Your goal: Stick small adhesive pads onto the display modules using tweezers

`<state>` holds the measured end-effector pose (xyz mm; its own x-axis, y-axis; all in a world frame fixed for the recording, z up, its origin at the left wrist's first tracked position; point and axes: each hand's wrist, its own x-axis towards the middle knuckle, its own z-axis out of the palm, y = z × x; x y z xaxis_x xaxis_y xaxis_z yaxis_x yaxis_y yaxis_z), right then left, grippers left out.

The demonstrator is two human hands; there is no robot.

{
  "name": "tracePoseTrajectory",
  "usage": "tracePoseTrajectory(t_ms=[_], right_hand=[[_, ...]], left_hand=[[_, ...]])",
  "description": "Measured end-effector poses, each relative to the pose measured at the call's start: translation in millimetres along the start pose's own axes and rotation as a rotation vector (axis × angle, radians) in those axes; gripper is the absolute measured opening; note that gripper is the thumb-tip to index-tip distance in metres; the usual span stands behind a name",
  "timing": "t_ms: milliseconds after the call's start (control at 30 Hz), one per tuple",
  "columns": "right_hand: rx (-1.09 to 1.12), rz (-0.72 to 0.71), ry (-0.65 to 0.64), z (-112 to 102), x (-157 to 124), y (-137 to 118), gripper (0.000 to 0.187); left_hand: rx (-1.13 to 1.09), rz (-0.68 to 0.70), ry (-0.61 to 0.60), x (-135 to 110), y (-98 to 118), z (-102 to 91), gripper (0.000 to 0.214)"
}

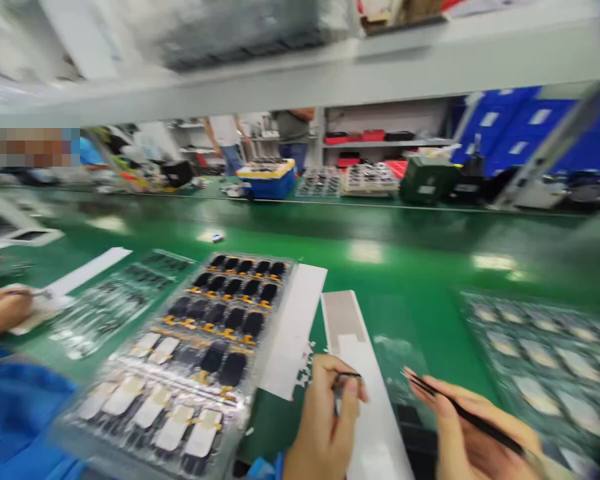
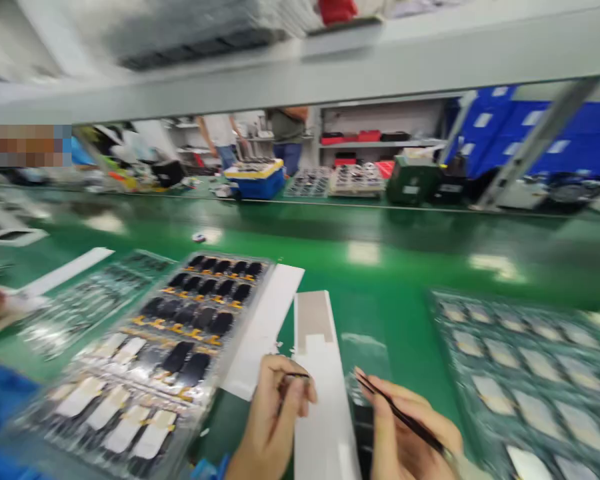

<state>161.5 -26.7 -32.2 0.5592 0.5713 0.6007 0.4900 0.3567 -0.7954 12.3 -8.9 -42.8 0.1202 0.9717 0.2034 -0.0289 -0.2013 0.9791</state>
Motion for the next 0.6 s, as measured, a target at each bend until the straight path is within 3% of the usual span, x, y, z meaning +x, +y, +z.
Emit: tracePoseTrajectory(t_ms=[67,167,433,600], right_hand=[[0.22,0.036,0.012,-1,1,-6,0.02],[0.321,0.072,0.015,5,3,-12,0.016],[0.319,0.232,0.097,-4,7,-11,0.013],[0.261,0.276,0.159,-9,9,-9,0.016]], left_hand=[[-0.013,-0.008,-0.03,1,9,-3.2,0.019],[-0.035,0.013,-0.089,2,15,-5.9,0.01],[0.195,-0.075,-0.198,6,15,-13.6,0.008],[0.232,-0.111,-0.152,7,16,-11.3,0.006]])
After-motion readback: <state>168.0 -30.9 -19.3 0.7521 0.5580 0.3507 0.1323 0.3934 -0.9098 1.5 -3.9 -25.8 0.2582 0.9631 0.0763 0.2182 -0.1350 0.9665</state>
